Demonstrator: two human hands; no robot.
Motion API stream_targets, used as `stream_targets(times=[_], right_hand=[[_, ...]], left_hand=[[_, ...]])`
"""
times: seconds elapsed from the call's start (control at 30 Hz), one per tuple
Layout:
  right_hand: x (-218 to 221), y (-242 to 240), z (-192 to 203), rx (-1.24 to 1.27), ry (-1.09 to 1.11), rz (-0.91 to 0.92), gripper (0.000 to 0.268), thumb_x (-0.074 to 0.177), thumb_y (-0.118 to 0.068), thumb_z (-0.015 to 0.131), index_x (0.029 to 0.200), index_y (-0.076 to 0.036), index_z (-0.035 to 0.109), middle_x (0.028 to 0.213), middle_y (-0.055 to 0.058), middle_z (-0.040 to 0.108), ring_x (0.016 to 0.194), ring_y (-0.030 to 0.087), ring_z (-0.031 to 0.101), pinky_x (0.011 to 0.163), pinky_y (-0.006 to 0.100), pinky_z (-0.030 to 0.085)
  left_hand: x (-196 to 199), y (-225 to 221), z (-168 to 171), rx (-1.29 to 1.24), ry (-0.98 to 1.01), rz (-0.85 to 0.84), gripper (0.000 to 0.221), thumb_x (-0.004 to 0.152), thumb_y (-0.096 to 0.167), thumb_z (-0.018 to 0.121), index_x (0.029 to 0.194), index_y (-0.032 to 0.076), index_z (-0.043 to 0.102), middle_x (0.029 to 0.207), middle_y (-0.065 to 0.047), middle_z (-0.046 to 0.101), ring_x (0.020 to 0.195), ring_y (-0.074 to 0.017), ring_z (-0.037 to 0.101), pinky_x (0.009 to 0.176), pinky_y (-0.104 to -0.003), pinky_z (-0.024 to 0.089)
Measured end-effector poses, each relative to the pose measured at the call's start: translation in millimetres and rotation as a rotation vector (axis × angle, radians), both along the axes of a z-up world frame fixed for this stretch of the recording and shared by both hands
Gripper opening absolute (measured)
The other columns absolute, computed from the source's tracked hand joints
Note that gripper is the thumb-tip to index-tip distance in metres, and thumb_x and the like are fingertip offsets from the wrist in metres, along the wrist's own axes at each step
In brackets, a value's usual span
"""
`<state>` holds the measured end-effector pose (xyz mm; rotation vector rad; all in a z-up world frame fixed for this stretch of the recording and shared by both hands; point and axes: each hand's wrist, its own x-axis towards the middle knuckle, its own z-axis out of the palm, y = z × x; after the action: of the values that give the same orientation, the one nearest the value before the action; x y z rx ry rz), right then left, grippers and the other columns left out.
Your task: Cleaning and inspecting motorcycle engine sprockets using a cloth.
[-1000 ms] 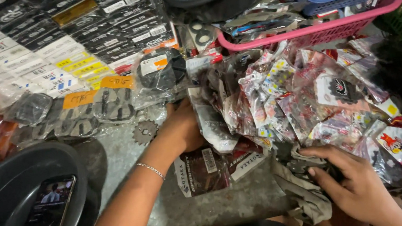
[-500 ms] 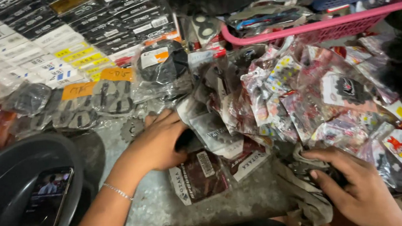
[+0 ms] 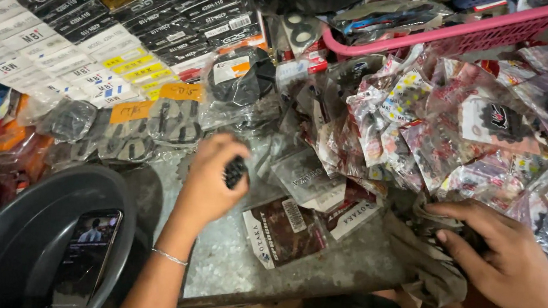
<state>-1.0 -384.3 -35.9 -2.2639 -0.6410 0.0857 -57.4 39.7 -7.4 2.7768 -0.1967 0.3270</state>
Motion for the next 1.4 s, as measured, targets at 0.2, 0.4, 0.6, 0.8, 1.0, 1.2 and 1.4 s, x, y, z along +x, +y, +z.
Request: stream_targets(times=[0.2, 0.4, 0.6, 0.8, 1.0, 1.2, 1.4], right_hand=[[0.5, 1.7, 1.8, -0.001, 0.020, -0.006, 0.040, 0.079, -0.016, 0.074, 0.119, -0.011, 0.071, 0.112, 0.012, 0.078, 0.102, 0.022, 0.077, 0.084, 0.035, 0.058], [1.7, -0.4, 0.4, -0.012, 0.032, -0.013, 0.039, 0.080, -0.016, 0.074, 0.119, -0.011, 0.071, 0.110, 0.011, 0.078, 0.103, 0.022, 0.078, 0.084, 0.034, 0.058], [0.7, 0.9, 6.9, 0.024, 0.013, 0.045, 0.039, 0.080, -0.012, 0.072, 0.119, -0.008, 0.071, 0.112, 0.011, 0.077, 0.106, 0.023, 0.076, 0.088, 0.036, 0.056], [2.1, 3.1, 6.2, -0.015, -0.018, 0.066, 0.038, 0.078, -0.011, 0.073, 0.115, -0.009, 0.071, 0.109, 0.011, 0.077, 0.100, 0.024, 0.077, 0.086, 0.034, 0.057], [-0.6, 5.5, 11.2, -0.039, 0.014, 0.017, 0.037, 0.077, -0.010, 0.074, 0.114, -0.009, 0.071, 0.107, 0.011, 0.077, 0.100, 0.024, 0.077, 0.086, 0.035, 0.057], [-0.4, 5.5, 10.9, -0.002, -0.046, 0.050, 0.038, 0.079, -0.011, 0.073, 0.117, -0.010, 0.070, 0.106, 0.011, 0.076, 0.098, 0.025, 0.077, 0.084, 0.034, 0.057], [-4.1, 6.6, 19.9, -0.022, 0.018, 0.010, 0.032, 0.083, -0.010, 0.070, 0.115, -0.010, 0.072, 0.106, 0.012, 0.077, 0.100, 0.027, 0.075, 0.083, 0.037, 0.056]], left_hand=[[0.2, 3.6, 44.6, -0.504, -0.236, 0.032, 0.036, 0.077, 0.005, 0.075, 0.110, 0.007, 0.059, 0.114, -0.012, 0.064, 0.111, -0.0328, 0.064, 0.102, -0.038, 0.048], [-4.1, -12.5, 88.1, 0.034, 0.486, 0.178, 0.046, 0.068, 0.012, 0.079, 0.112, 0.016, 0.066, 0.110, -0.010, 0.066, 0.108, -0.0319, 0.063, 0.090, -0.042, 0.051], [-26.0, -2.3, 51.3, 0.353, 0.741, 0.461, 0.049, 0.080, 0.007, 0.065, 0.126, 0.023, 0.065, 0.130, -0.014, 0.063, 0.118, -0.0380, 0.064, 0.099, -0.049, 0.054], [-40.9, -1.0, 31.4, 0.319, 0.656, 0.500, 0.080, 0.074, 0.006, 0.068, 0.147, 0.029, 0.047, 0.131, -0.029, 0.052, 0.112, -0.0510, 0.057, 0.088, -0.054, 0.054], [-41.3, 0.9, 33.0, 0.215, 0.541, 0.558, 0.052, 0.082, 0.026, 0.073, 0.131, 0.026, 0.058, 0.119, -0.025, 0.060, 0.108, -0.0481, 0.062, 0.092, -0.052, 0.054], [-38.3, -5.0, 50.4, 0.145, 0.561, 0.622, 0.062, 0.068, 0.029, 0.082, 0.126, 0.028, 0.062, 0.118, -0.023, 0.060, 0.103, -0.0463, 0.065, 0.090, -0.049, 0.055], [-10.0, 10.3, 56.0, 0.155, 0.499, 0.684, 0.067, 0.069, 0.030, 0.083, 0.132, 0.038, 0.062, 0.120, -0.026, 0.060, 0.109, -0.0462, 0.062, 0.091, -0.050, 0.054]])
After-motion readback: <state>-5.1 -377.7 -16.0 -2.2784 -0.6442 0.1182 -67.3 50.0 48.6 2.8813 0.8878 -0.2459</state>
